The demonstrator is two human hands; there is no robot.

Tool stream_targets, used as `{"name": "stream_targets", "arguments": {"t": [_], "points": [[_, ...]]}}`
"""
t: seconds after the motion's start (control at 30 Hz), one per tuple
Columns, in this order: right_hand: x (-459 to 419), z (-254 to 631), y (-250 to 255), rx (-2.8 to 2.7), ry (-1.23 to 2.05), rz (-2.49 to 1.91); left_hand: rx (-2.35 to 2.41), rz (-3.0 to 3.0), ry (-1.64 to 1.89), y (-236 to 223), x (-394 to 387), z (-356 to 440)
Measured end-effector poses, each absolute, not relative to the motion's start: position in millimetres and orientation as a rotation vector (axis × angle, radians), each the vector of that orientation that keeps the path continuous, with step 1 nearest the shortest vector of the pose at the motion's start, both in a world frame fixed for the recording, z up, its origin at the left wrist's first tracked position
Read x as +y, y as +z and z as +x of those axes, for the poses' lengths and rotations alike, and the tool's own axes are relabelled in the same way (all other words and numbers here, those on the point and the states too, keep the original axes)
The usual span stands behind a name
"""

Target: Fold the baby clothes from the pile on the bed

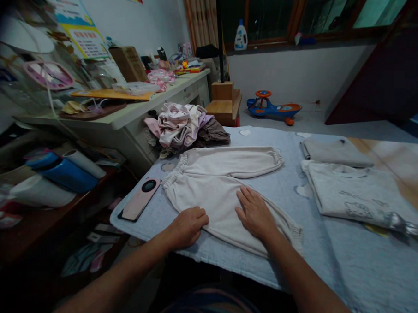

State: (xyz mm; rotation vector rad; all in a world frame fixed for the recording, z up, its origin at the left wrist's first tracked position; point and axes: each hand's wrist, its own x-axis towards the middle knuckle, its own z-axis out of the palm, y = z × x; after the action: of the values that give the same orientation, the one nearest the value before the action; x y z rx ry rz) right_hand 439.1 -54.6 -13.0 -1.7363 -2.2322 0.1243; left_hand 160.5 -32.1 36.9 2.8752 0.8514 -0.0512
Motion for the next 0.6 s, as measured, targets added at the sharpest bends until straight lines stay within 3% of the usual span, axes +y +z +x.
{"name": "stream_targets", "arguments": {"t": [0.37,0.6], "points": [[-56,437,-7,-2.269,0.098,-1.764,1.11,2.781,0.136,34,-19,127],[-59,436,-2,-2.339,0.088,-1.732,1.14,2.531,0.213,47,9,151]]}}
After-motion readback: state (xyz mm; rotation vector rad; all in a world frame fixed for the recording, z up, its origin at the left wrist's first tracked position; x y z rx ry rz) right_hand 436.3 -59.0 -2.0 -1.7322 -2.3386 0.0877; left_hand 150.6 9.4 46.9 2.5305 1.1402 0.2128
